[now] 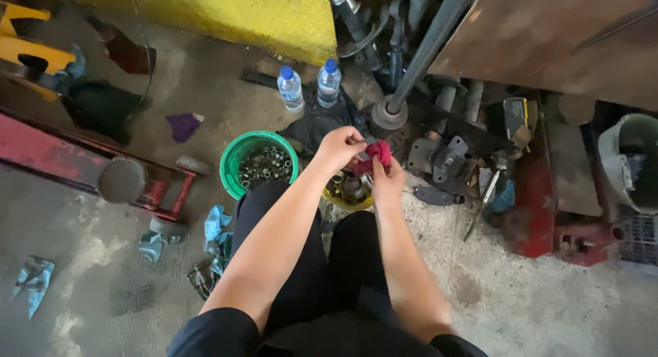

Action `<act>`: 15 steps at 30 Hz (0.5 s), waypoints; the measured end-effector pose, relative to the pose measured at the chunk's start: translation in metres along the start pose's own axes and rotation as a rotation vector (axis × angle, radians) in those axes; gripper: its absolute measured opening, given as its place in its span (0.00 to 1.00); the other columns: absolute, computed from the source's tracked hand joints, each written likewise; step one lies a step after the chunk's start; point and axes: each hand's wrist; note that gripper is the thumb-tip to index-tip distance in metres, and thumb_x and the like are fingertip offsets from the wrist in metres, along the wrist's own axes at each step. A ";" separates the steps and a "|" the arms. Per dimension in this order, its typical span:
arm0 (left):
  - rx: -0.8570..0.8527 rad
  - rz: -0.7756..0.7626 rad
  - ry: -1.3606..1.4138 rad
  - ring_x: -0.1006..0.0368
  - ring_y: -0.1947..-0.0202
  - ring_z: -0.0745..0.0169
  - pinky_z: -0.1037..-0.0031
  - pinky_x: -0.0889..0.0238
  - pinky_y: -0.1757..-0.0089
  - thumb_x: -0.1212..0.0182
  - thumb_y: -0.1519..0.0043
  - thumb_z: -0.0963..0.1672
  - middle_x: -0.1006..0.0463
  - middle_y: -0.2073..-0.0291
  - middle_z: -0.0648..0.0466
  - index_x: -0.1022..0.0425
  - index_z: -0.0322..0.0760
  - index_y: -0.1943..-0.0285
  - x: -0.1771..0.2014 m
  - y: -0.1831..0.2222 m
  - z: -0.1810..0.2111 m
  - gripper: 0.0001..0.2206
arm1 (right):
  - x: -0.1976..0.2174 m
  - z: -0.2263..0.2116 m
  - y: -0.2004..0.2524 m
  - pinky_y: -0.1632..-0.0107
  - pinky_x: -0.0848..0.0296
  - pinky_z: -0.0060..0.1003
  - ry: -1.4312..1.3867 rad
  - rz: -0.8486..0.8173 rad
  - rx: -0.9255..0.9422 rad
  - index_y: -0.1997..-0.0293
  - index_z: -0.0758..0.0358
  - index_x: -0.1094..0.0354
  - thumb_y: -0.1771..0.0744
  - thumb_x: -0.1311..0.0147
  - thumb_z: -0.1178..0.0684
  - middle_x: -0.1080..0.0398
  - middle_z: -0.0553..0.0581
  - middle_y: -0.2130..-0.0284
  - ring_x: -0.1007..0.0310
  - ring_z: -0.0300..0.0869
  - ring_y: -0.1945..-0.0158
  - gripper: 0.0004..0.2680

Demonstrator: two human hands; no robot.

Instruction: Cleaning bolts and a wrench using a rag in an auto repair environment.

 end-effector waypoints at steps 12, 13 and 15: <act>0.311 -0.213 0.142 0.23 0.68 0.69 0.78 0.33 0.68 0.35 0.38 0.44 0.19 0.67 0.63 0.22 0.44 0.56 0.000 0.011 0.033 0.05 | 0.001 -0.038 0.004 0.56 0.28 0.29 0.056 0.066 0.045 0.51 0.68 0.25 0.29 0.47 0.55 0.24 0.50 0.63 0.28 0.34 0.61 0.07; 0.311 -0.214 0.143 0.23 0.68 0.69 0.78 0.33 0.68 0.35 0.38 0.44 0.19 0.67 0.63 0.22 0.44 0.56 0.001 0.005 0.023 0.05 | 0.000 -0.035 0.003 0.56 0.28 0.29 0.057 0.067 0.045 0.51 0.68 0.25 0.29 0.47 0.55 0.24 0.50 0.63 0.28 0.34 0.61 0.07; 0.150 -0.204 0.135 0.23 0.69 0.69 0.77 0.34 0.70 0.34 0.41 0.41 0.20 0.69 0.59 0.21 0.38 0.58 0.001 -0.006 0.003 0.05 | 0.001 -0.030 0.003 0.54 0.26 0.29 -0.042 0.052 0.027 0.51 0.66 0.26 0.30 0.46 0.55 0.23 0.49 0.61 0.27 0.33 0.60 0.07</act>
Point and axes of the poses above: each hand's wrist, its own y-axis away from the middle knuckle, its own x-axis out of the back of the hand, z = x × y
